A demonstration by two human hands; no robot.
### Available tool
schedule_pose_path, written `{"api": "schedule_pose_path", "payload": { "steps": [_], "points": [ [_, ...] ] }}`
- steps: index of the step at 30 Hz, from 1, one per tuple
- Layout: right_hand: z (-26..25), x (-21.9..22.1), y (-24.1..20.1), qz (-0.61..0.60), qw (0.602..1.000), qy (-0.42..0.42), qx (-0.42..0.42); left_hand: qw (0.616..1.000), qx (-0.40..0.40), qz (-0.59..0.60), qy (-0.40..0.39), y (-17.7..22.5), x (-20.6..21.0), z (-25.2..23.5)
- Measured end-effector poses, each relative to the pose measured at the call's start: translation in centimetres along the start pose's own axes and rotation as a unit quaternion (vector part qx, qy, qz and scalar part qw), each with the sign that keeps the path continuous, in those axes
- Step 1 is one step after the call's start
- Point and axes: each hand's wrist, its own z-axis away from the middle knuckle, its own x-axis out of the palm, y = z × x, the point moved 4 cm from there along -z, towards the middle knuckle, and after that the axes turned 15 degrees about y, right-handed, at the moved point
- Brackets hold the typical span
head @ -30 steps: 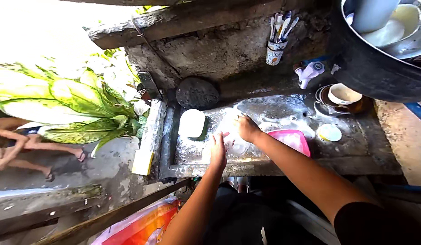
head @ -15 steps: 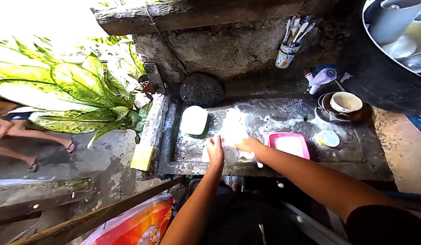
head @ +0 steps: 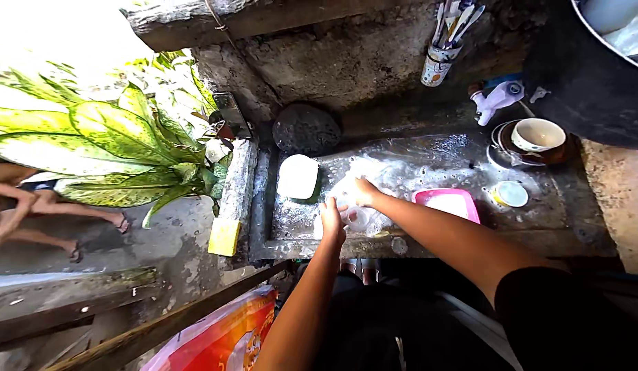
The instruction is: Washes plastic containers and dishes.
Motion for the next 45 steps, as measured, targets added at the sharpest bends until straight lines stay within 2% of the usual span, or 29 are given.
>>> {"api": "schedule_pose_path", "payload": {
  "steps": [3, 6, 9, 14, 16, 18, 21, 23, 25, 28, 31, 33, 36, 39, 40, 43, 44, 45],
  "points": [
    [-0.8, 1.8, -0.9, -0.061, 0.994, -0.021, -0.083, 0.998, -0.006, 0.049, -0.038, 0.0, 0.0, 0.0],
    [0.1, 1.8, -1.8, -0.068, 0.995, -0.030, -0.071, 0.992, 0.039, 0.080, -0.090, 0.8, 0.8, 0.2],
    [1.0, 0.8, -1.6, -0.061, 0.995, -0.029, -0.074, 0.988, 0.086, 0.096, -0.084, 0.6, 1.2, 0.6],
    [3.1, -3.3, -2.5, -0.043, 0.990, 0.038, -0.127, 0.956, 0.253, 0.126, -0.074, 1.1, 1.0, 1.4],
    [4.2, -4.4, -1.1, -0.045, 0.992, 0.071, -0.089, 0.945, 0.287, 0.134, -0.076, 2.0, 0.5, 1.6],
    [5.8, -5.8, -0.1, 0.011, 0.997, 0.072, -0.038, 0.934, 0.315, 0.143, -0.085, 3.2, 0.2, 1.7],
    [8.5, -7.2, 0.1, 0.112, 0.987, 0.082, -0.079, 0.906, 0.396, 0.099, -0.112, 5.5, 0.0, 2.5],
    [10.1, -8.1, 1.5, 0.099, 0.985, 0.130, -0.051, 0.888, 0.442, 0.063, -0.108, 6.5, -0.2, 3.2],
    [11.6, -8.9, 4.7, 0.046, 0.979, 0.200, 0.009, 0.884, 0.456, 0.048, -0.098, 7.1, -0.5, 3.4],
    [13.8, -8.6, 11.7, 0.008, 0.950, 0.270, 0.160, 0.904, 0.406, 0.083, -0.101, 7.4, -1.1, 3.0],
    [15.7, -5.8, 19.3, -0.011, 0.921, 0.219, 0.323, 0.927, 0.327, 0.146, -0.113, 7.3, -1.1, 2.7],
    [16.2, -2.7, 23.0, -0.012, 0.906, 0.186, 0.380, 0.935, 0.288, 0.172, -0.117, 7.4, -0.9, 3.2],
    [16.4, 1.6, 25.4, 0.001, 0.906, 0.104, 0.410, 0.957, 0.219, 0.165, -0.095, 8.1, -0.1, 5.0],
    [14.4, 4.4, 26.8, -0.056, 0.933, 0.019, 0.355, 0.990, 0.123, 0.059, -0.040, 8.7, 0.5, 6.0],
    [13.8, 4.4, 26.9, -0.078, 0.937, 0.026, 0.340, 0.994, 0.100, 0.028, -0.029, 8.9, 0.5, 6.1],
    [13.6, 4.6, 26.8, -0.093, 0.921, 0.038, 0.377, 0.997, 0.079, -0.008, -0.010, 8.8, 0.4, 6.4],
    [13.7, 5.1, 26.9, -0.139, 0.913, 0.033, 0.382, 0.997, 0.077, -0.009, -0.009, 8.6, 0.3, 6.4],
    [13.9, 5.6, 27.2, -0.238, 0.891, 0.054, 0.383, 0.997, 0.073, -0.008, -0.010, 8.4, 0.2, 6.4]
  ]
}}
